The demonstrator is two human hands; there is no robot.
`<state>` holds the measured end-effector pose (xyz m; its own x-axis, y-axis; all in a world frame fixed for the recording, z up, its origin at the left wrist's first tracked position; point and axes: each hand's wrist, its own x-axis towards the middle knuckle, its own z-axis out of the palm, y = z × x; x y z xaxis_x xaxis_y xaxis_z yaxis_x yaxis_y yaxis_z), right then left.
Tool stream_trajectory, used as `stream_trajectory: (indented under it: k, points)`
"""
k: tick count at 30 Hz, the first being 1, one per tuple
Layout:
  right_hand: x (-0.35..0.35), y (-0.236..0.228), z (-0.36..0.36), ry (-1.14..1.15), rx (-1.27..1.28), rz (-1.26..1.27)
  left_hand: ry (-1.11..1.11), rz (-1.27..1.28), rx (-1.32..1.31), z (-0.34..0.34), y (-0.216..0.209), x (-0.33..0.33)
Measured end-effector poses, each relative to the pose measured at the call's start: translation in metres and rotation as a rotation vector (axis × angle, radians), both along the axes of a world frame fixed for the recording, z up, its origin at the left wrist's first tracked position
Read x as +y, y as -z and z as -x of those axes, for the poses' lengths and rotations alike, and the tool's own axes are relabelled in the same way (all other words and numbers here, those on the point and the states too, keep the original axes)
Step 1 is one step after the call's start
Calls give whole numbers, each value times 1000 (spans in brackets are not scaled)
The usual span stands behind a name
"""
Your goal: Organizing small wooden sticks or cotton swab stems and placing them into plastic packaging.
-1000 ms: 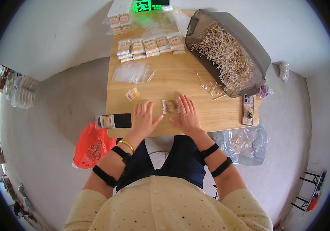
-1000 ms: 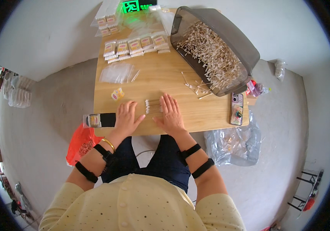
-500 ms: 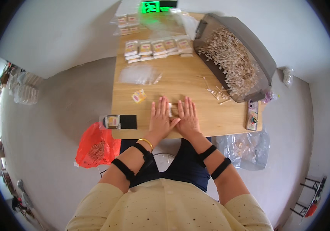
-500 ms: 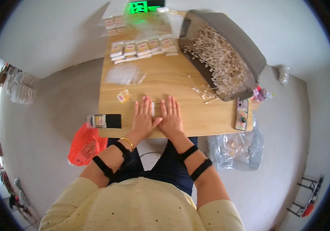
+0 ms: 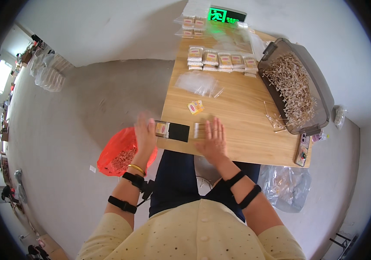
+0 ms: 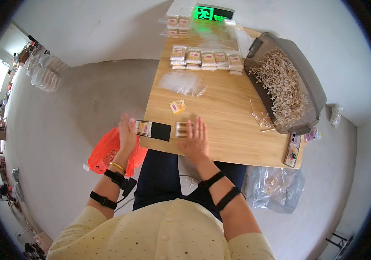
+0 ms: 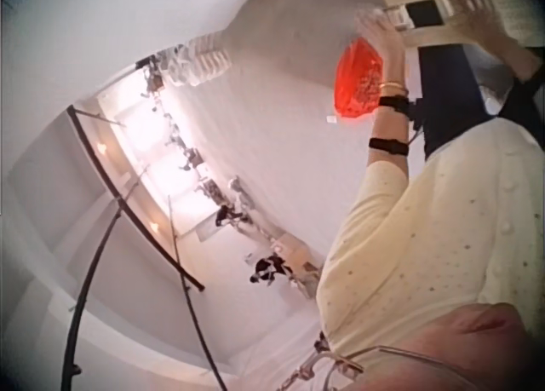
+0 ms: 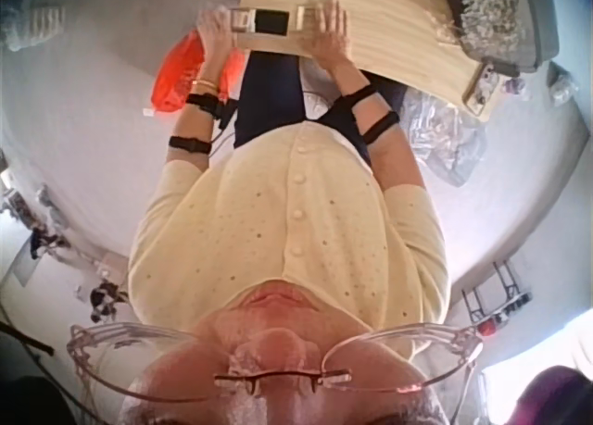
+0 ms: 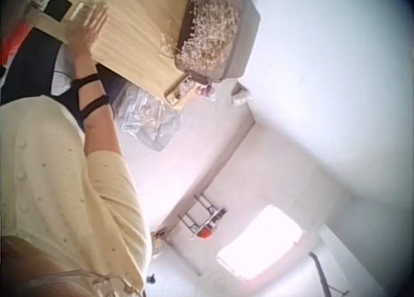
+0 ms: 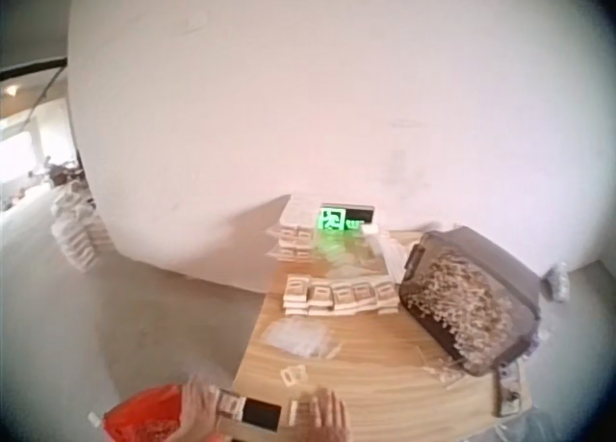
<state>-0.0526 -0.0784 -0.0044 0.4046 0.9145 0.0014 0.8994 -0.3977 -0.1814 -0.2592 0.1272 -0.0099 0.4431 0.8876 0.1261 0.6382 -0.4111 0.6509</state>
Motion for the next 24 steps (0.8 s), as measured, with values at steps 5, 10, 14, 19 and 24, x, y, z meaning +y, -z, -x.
stream_trajectory:
  k: [5,10,14,19,24]
  points:
    - [44,-1,49,-72,54,-25,-167,196,-132,19,10,21]
    - [54,0,64,-33,62,-19,-225,234,101,-10,-3,20]
    - [57,-2,71,-9,22,33,-247,210,116,-15,22,23]
    - [58,-5,75,-11,77,-49,-180,400,-143,-6,59,34]
    - [63,-1,80,13,103,-49,-223,517,-354,-14,63,29]
